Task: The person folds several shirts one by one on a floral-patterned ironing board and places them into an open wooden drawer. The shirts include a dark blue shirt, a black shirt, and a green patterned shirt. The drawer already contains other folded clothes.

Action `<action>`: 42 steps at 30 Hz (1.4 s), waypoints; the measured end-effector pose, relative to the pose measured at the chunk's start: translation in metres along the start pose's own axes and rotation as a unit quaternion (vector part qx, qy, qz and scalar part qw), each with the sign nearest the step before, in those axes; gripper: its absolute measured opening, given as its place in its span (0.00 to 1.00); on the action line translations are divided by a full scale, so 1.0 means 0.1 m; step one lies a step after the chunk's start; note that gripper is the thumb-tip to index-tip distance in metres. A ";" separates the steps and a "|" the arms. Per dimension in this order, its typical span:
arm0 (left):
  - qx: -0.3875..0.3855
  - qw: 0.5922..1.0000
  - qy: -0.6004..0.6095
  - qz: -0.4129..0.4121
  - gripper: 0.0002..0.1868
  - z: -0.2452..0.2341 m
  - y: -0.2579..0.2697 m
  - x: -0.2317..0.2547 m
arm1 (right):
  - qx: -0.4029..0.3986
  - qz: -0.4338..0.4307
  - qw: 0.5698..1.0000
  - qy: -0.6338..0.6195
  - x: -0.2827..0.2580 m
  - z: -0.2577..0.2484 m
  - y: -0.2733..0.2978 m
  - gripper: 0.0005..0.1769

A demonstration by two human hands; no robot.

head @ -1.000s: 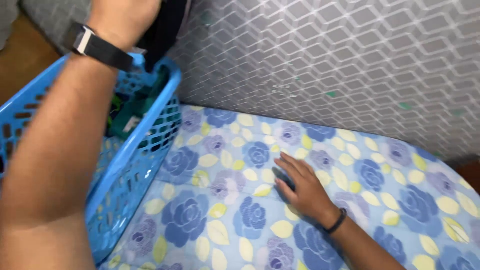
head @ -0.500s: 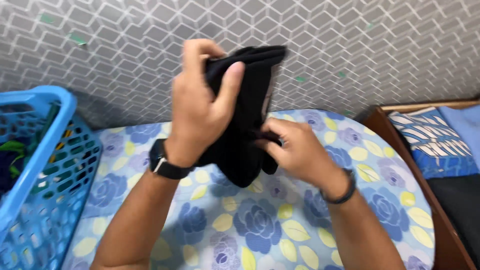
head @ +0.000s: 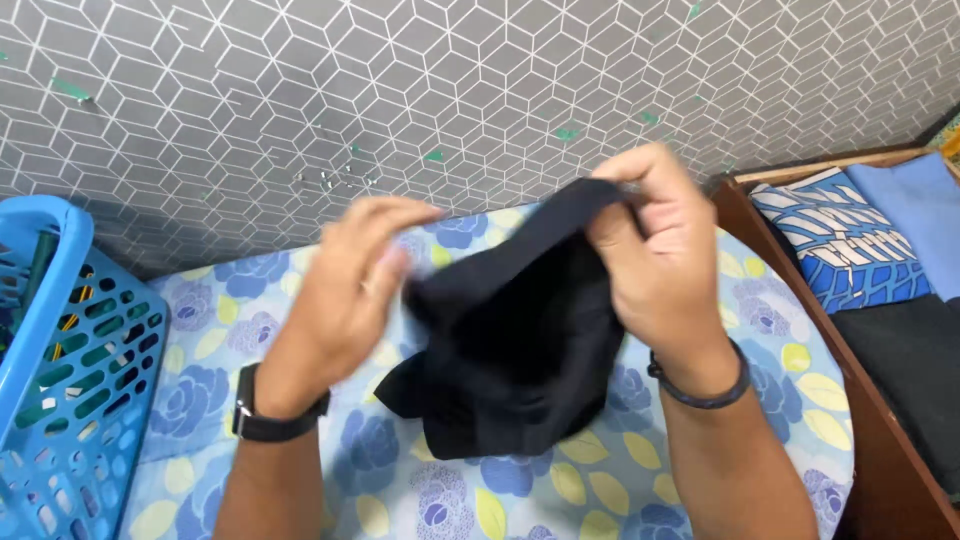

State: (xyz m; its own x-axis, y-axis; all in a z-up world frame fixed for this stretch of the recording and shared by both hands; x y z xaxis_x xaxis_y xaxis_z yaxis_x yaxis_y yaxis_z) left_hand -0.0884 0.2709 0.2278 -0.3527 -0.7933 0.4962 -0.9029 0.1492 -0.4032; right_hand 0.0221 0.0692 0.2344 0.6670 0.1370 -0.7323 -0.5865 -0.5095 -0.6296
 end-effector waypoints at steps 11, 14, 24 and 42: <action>-0.174 0.984 0.006 -0.038 0.13 0.69 -0.02 -0.39 | 0.030 -0.009 0.999 0.005 0.09 -0.05 0.07 0.10; -0.146 0.985 0.046 -0.078 0.04 0.51 -0.04 -0.54 | 0.123 -0.058 0.985 0.103 0.09 -0.40 0.11 0.06; 0.194 0.962 -0.191 -0.018 0.05 0.10 0.11 -0.26 | -0.030 -0.052 0.956 0.286 -0.43 0.14 0.06 0.32; 0.160 0.932 -0.279 -0.169 0.15 0.20 0.04 -0.68 | 0.135 -0.263 0.868 0.400 0.34 0.50 0.20 0.11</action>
State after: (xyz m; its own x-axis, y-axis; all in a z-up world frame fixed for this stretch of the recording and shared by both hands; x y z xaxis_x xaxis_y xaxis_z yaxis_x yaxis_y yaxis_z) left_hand -0.0634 0.3137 0.1771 0.2011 -0.9600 0.1950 -0.7887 -0.2767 -0.5490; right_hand 0.0097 0.1061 0.1843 0.9171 -0.3981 0.0201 -0.1194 -0.3226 -0.9390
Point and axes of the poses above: each hand's wrist, its own y-axis away from the middle knuckle, its own z-axis out of the palm, x = y × z, the point moved 8 cm from there along -y, towards the middle knuckle, and after that the axes turned 10 degrees about -x, right-handed, at the moved point
